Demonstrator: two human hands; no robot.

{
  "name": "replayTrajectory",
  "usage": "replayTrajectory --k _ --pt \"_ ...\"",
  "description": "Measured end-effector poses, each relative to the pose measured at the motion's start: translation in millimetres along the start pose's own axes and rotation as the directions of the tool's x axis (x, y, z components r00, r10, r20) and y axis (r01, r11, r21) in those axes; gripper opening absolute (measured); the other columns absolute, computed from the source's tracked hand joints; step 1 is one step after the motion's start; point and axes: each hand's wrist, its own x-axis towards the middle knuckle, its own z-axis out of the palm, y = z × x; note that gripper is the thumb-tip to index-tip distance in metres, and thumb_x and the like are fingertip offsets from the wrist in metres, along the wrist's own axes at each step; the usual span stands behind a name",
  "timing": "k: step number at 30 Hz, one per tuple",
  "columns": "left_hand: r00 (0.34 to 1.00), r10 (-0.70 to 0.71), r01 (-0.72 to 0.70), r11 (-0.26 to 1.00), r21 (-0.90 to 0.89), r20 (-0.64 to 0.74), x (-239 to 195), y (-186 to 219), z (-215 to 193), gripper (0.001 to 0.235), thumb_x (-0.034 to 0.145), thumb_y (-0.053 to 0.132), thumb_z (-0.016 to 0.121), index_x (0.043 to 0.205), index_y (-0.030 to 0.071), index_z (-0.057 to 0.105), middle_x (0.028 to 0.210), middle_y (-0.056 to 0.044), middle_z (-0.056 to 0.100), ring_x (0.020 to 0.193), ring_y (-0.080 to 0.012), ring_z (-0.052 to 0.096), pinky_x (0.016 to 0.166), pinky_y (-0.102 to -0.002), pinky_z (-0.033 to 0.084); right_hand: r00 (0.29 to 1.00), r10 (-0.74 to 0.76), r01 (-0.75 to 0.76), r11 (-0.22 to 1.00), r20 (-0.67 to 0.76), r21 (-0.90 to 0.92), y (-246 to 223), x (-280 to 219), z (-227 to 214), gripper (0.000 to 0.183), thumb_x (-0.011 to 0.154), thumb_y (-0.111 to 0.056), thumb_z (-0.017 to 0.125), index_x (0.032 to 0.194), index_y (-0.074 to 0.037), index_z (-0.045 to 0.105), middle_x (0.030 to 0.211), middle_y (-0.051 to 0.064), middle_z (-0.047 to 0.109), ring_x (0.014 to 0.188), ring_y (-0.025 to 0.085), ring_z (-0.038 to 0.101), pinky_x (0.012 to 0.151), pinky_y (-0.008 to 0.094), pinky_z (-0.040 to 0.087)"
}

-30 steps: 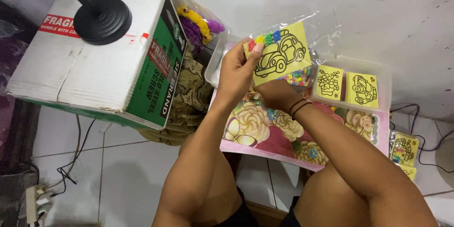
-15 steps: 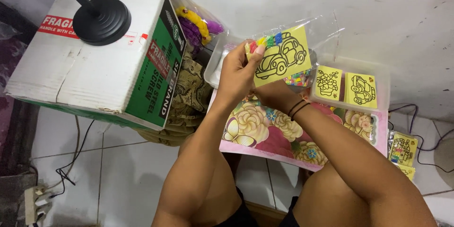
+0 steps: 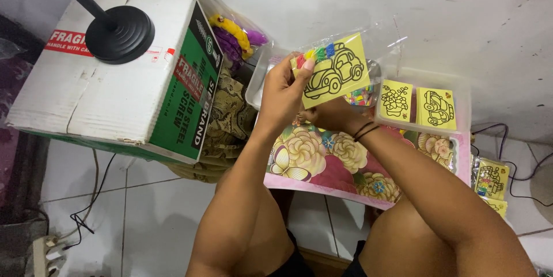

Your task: The person sits on the floor and packs small yellow cards with black drawings into clear plastic bags. They also add small colorful plastic pieces into the bags. The person places the filled bags on the floor next to them.

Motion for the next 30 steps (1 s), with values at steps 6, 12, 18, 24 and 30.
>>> replayTrajectory --k 6,12,18,24,30 --pt "1.000 -0.001 0.001 1.000 -0.005 -0.012 2 -1 -4 0.019 0.104 0.021 0.060 0.109 0.004 0.068 0.082 0.002 0.062 0.078 -0.0056 0.053 0.073 -0.021 0.048 0.641 0.472 -0.743 0.181 0.605 0.645 17 4 -121 0.026 0.094 -0.030 0.070 0.105 -0.009 0.079 0.094 0.013 0.079 0.091 0.032 0.077 0.084 0.043 0.058" --pt "0.996 -0.078 0.070 0.987 -0.144 -0.049 0 -5 0 0.029 0.104 0.024 0.062 0.116 -0.001 0.066 0.089 0.000 0.062 0.078 -0.0073 0.052 0.074 -0.024 0.050 0.771 0.637 -0.133 0.159 0.001 0.978 60 -47 -104 0.024 0.091 0.020 0.060 0.104 0.001 0.064 0.077 0.018 0.067 0.062 0.029 0.071 0.059 0.039 0.060" --pt "0.991 -0.133 0.124 0.968 -0.218 -0.028 7 -32 -1 0.033 0.102 0.027 0.065 0.118 -0.002 0.066 0.096 -0.007 0.068 0.081 -0.0135 0.064 0.072 -0.029 0.057 0.523 0.852 -0.003 -0.015 0.014 1.000 69 -77 -145 0.010 0.110 -0.016 0.056 0.109 -0.009 0.049 0.097 0.009 0.054 0.073 0.016 0.060 0.065 0.032 0.062" --pt "0.977 -0.211 0.209 0.950 -0.232 0.015 5 -5 8 0.024 0.101 0.022 0.058 0.106 0.000 0.065 0.087 -0.004 0.066 0.072 -0.0054 0.057 0.062 -0.019 0.045 0.522 0.853 0.096 -0.070 0.010 0.993 65 -101 -181 0.007 0.107 -0.010 0.050 0.112 -0.009 0.045 0.119 0.008 0.052 0.083 0.014 0.057 0.080 0.028 0.057" --pt "0.960 -0.274 0.279 0.917 -0.283 0.061 5 0 16 0.019 0.099 0.023 0.060 0.098 0.004 0.063 0.078 0.000 0.061 0.059 -0.0023 0.050 0.049 -0.017 0.037 0.597 0.795 0.091 0.066 -0.107 0.994 73 -121 -168 0.009 0.102 -0.004 0.058 0.110 -0.004 0.055 0.127 0.008 0.054 0.082 0.016 0.061 0.078 0.029 0.058"
